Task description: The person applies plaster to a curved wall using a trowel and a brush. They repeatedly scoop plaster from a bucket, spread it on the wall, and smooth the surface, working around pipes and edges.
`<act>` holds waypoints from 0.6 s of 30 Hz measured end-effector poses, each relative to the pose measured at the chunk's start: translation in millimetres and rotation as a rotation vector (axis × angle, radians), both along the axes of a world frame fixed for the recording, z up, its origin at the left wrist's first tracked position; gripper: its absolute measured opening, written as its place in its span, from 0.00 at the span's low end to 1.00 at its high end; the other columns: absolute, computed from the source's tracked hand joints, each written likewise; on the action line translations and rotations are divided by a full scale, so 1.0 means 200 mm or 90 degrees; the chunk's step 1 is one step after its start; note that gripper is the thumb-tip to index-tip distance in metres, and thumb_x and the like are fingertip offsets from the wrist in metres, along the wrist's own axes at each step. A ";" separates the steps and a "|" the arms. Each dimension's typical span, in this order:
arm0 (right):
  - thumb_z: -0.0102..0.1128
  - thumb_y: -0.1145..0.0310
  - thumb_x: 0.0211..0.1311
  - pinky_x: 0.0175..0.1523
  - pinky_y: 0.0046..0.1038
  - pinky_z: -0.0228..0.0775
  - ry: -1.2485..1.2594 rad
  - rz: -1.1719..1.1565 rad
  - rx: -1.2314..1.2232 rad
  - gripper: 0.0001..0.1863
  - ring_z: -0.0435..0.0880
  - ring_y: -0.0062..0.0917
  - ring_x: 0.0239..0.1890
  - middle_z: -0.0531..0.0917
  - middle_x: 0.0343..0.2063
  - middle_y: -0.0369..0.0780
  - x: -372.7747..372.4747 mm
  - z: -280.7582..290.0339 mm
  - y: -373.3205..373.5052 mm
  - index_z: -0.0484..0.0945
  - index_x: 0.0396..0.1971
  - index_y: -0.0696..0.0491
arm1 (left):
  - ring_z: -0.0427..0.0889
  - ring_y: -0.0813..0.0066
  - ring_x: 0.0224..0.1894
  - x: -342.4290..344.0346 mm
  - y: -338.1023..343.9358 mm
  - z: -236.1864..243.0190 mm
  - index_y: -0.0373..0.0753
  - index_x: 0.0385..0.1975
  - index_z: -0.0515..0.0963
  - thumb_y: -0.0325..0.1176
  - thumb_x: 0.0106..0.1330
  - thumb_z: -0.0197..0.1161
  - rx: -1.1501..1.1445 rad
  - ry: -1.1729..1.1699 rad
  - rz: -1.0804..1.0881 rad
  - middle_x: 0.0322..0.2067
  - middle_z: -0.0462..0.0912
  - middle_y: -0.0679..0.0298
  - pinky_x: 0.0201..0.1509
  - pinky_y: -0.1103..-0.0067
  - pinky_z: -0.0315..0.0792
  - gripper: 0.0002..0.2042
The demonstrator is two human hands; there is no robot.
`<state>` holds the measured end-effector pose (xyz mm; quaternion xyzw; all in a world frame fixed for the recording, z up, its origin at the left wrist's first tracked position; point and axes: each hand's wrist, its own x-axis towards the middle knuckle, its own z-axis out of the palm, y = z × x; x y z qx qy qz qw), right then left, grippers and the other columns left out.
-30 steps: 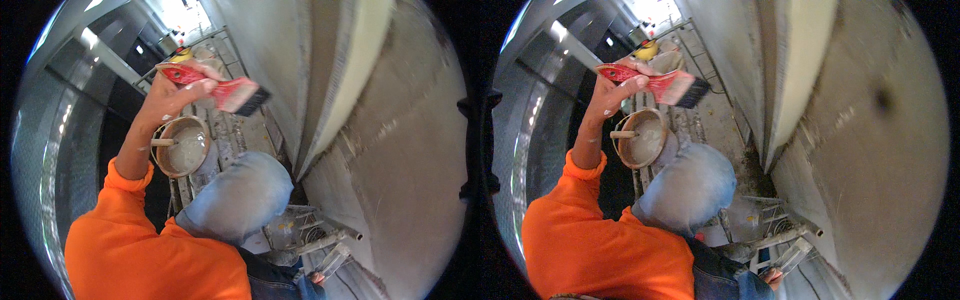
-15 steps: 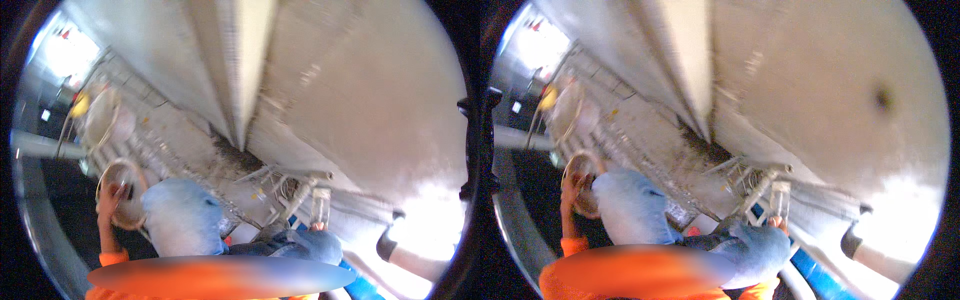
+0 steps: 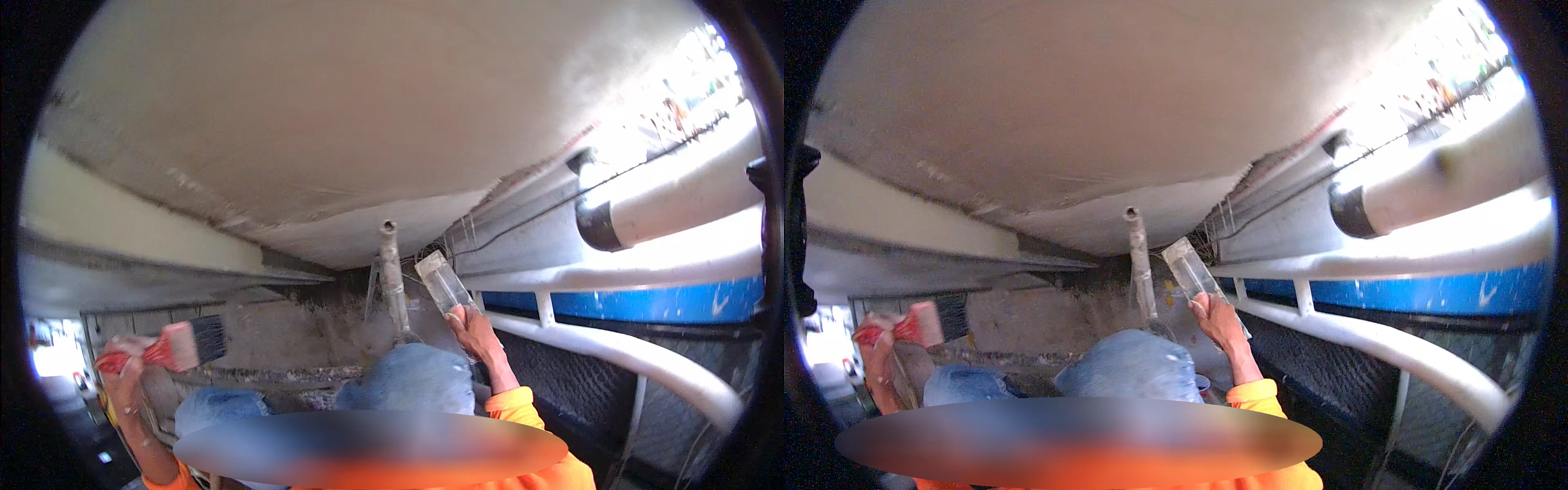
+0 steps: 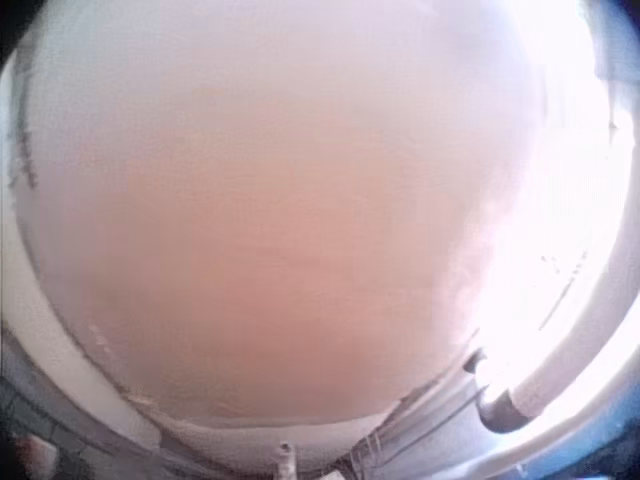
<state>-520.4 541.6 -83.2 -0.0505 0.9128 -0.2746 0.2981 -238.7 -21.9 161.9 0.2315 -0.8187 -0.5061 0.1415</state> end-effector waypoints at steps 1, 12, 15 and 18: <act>0.59 0.46 0.72 0.56 0.51 0.74 -0.029 -0.032 -0.020 0.28 0.82 0.60 0.52 0.85 0.44 0.61 0.00 -0.02 0.04 0.80 0.51 0.59 | 0.84 0.66 0.46 -0.26 0.07 0.00 0.36 0.38 0.81 0.33 0.64 0.70 0.007 -0.020 -0.099 0.43 0.86 0.56 0.53 0.70 0.77 0.09; 0.60 0.44 0.68 0.58 0.49 0.74 -0.096 -0.252 -0.053 0.30 0.83 0.58 0.54 0.86 0.45 0.61 0.20 -0.14 0.36 0.80 0.53 0.58 | 0.86 0.72 0.50 -2.07 1.51 -0.76 0.37 0.49 0.84 0.26 0.71 0.66 -0.030 0.057 -0.555 0.49 0.88 0.60 0.55 0.73 0.79 0.09; 0.62 0.43 0.68 0.56 0.50 0.75 -0.107 -0.280 -0.047 0.30 0.83 0.59 0.53 0.86 0.44 0.61 0.22 -0.18 0.37 0.80 0.53 0.57 | 0.87 0.57 0.52 -2.30 1.65 -0.94 0.38 0.50 0.83 0.25 0.69 0.66 -0.199 0.145 -0.595 0.51 0.86 0.54 0.56 0.68 0.80 0.11; 0.64 0.43 0.67 0.56 0.51 0.75 -0.111 -0.287 -0.056 0.32 0.83 0.60 0.53 0.86 0.44 0.61 0.18 -0.22 0.36 0.78 0.55 0.58 | 0.84 0.45 0.54 -2.29 1.62 -0.98 0.41 0.49 0.82 0.24 0.66 0.67 -0.228 0.115 -0.621 0.53 0.84 0.50 0.58 0.63 0.80 0.12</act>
